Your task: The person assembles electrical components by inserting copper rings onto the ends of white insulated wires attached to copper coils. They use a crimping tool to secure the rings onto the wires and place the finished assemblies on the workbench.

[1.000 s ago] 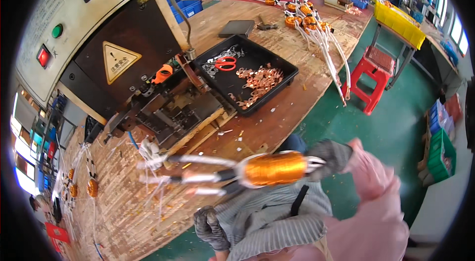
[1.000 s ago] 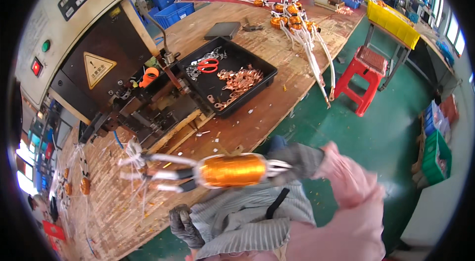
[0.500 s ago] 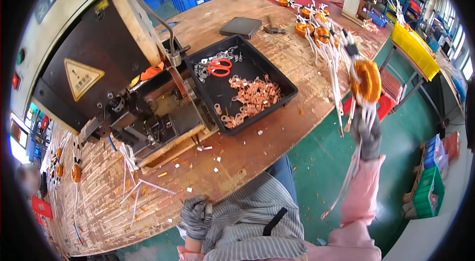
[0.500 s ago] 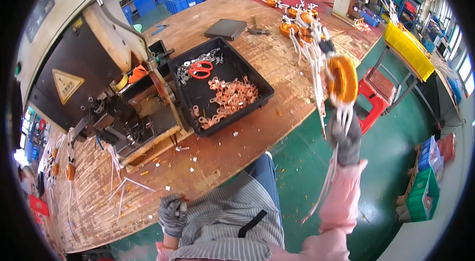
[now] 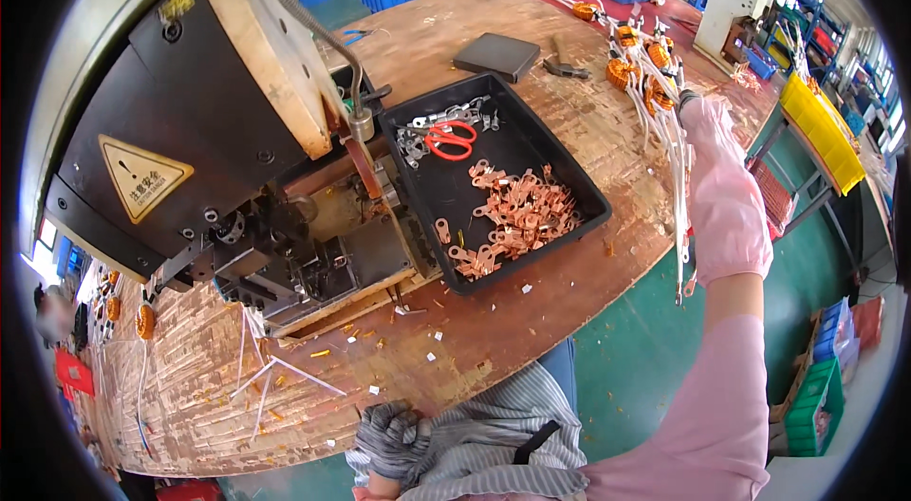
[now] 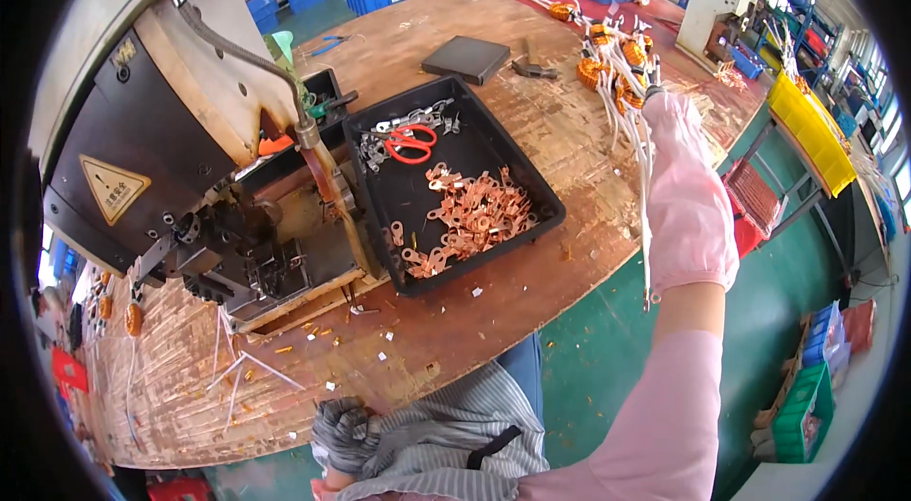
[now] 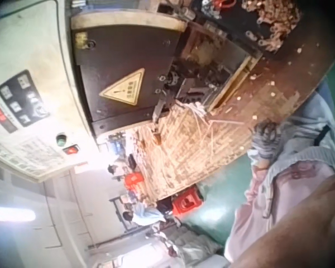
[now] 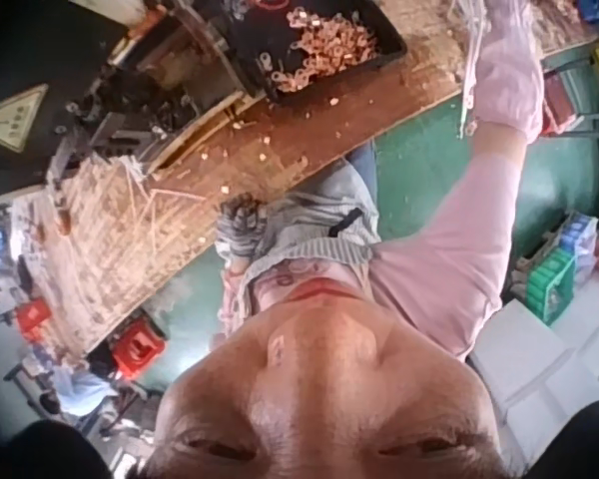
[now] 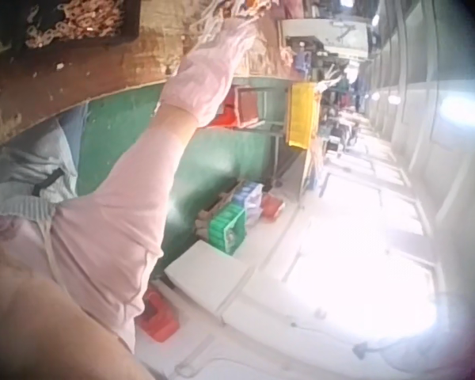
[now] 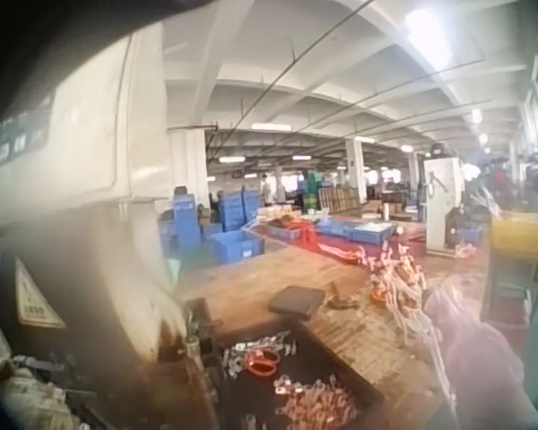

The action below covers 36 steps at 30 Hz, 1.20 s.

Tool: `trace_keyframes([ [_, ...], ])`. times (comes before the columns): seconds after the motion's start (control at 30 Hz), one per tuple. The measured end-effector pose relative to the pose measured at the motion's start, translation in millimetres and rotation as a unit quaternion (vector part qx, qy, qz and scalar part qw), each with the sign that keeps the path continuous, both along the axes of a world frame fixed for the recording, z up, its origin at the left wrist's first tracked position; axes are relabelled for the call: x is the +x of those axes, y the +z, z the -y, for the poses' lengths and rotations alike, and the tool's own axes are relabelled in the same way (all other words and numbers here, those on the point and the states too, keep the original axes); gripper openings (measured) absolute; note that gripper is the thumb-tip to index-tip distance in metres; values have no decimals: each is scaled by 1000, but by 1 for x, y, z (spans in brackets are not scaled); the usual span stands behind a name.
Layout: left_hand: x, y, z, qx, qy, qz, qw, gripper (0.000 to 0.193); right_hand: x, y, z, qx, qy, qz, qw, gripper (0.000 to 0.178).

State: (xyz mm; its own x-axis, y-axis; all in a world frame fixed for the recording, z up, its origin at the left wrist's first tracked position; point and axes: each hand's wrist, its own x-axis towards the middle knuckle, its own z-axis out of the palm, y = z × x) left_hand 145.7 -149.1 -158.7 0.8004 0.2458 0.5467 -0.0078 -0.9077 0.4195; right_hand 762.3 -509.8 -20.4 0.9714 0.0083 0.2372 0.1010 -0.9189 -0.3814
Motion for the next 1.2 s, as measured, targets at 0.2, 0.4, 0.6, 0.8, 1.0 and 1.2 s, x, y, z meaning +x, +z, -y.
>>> trace_keyframes([
  [0.2,-15,2,-3,10,32,-21,999,20,0,-2,-17,-4,88,94,992,27],
  [0.4,-12,5,-27,-71,-152,-74,983,14,-65,7,48,64,238,210,946,27],
  [0.6,-80,30,-93,-96,-47,-57,993,18,-300,-63,-105,53,406,153,899,28],
  [0.8,-131,48,-295,126,189,-89,970,29,-441,-199,-209,213,279,96,932,22],
  [1.0,-222,72,-501,192,532,-290,772,33,-489,-168,-258,111,398,215,885,15],
  [1.2,-282,47,-592,16,673,-359,646,38,-524,-114,-301,56,357,215,907,24],
])
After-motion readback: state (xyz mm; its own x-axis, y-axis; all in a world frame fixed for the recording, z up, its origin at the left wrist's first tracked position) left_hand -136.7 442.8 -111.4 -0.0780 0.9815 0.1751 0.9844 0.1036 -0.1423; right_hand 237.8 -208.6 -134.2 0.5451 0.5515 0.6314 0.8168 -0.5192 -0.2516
